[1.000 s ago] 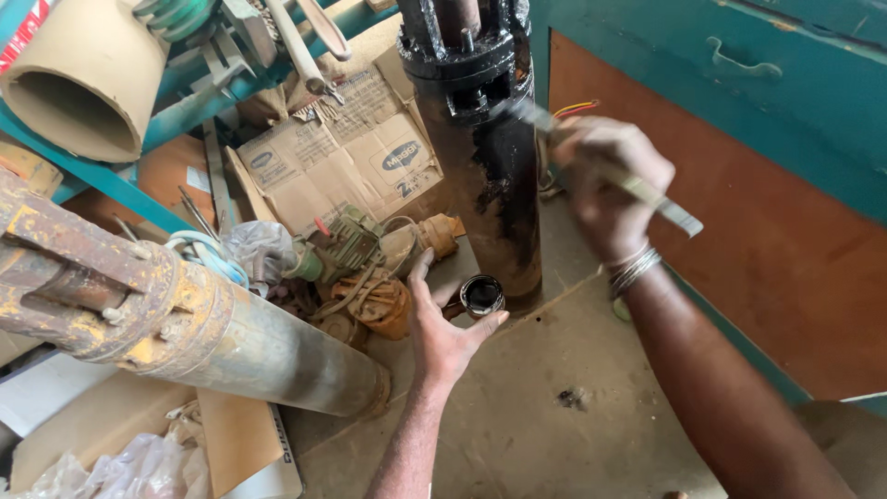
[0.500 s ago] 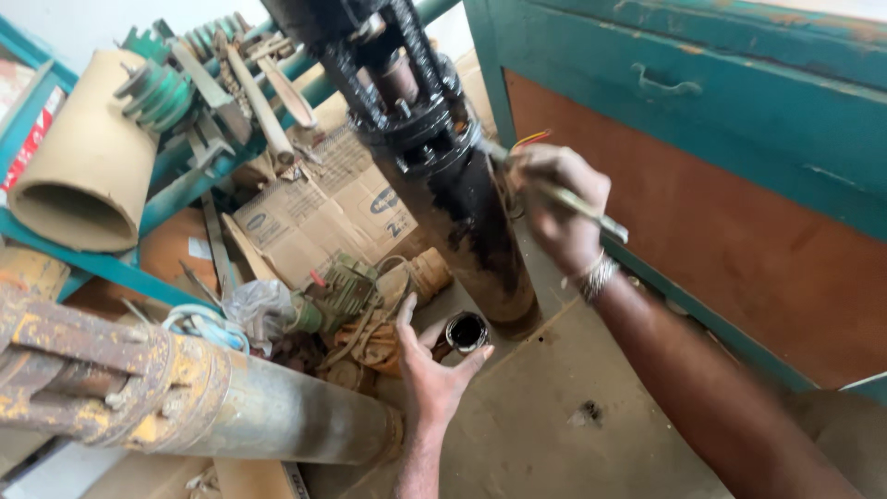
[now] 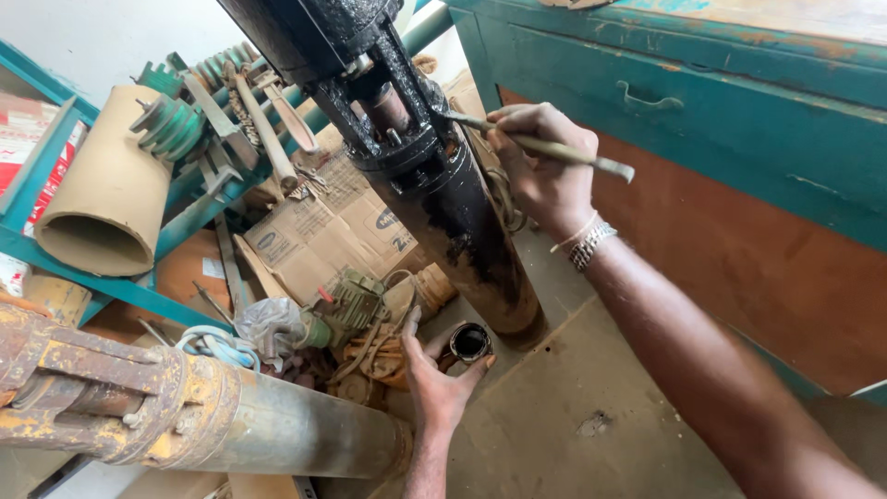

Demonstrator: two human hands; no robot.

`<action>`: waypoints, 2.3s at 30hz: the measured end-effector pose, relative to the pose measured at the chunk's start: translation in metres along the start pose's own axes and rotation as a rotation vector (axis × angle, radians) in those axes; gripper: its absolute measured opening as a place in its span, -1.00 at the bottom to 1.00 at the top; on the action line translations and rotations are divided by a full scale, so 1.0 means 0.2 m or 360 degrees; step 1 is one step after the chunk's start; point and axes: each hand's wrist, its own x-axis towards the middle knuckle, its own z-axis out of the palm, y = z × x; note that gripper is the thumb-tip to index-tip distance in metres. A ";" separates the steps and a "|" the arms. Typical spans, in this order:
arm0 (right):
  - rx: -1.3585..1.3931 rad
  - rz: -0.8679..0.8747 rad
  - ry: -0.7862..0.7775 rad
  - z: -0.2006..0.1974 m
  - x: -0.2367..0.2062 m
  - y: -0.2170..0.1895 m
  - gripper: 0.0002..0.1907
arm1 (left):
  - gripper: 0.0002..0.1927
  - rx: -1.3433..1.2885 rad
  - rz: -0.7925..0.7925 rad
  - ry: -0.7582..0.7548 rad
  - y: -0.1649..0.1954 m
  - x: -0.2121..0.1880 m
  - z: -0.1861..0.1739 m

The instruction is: The person sits on the workshop floor and mixes black paint with thinner in a small can, stirring with a stick and pouring liquid from a bottle. They then use a paintbrush to apply black paint to the body of a metal pump cylinder, dipping the brush into the can repeatedly and coating different sections of the pump.

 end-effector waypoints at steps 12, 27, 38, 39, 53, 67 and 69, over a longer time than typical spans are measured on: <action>-0.0592 -0.0306 -0.0658 0.01 0.33 -0.06 -0.80 | 0.22 0.0076 0.0042 -0.0047 0.02 0.01 0.01; -0.0691 -0.0328 -0.1063 0.02 0.46 -0.08 -0.87 | 0.24 -0.0061 -0.0015 -0.0061 0.04 0.00 -0.02; 0.0304 0.0765 -0.0419 -0.03 0.37 0.12 -0.84 | 0.22 -0.0173 -0.0065 -0.0046 0.02 -0.01 -0.02; 0.0468 0.0930 -0.0422 -0.04 0.37 0.15 -0.85 | 0.22 -0.0163 -0.0051 -0.0047 0.02 0.00 -0.01; 0.0466 0.0550 -0.0410 -0.04 0.22 0.17 -0.82 | 0.22 -0.0060 0.0010 -0.0024 0.00 0.00 -0.01; 0.0155 0.0433 -0.0423 -0.02 0.20 0.12 -0.88 | 0.19 -0.0019 0.0068 -0.0015 0.04 -0.02 -0.03; 0.0217 0.0376 -0.0441 -0.02 0.20 0.13 -0.86 | 0.19 0.0000 0.0058 0.0001 0.04 -0.03 -0.04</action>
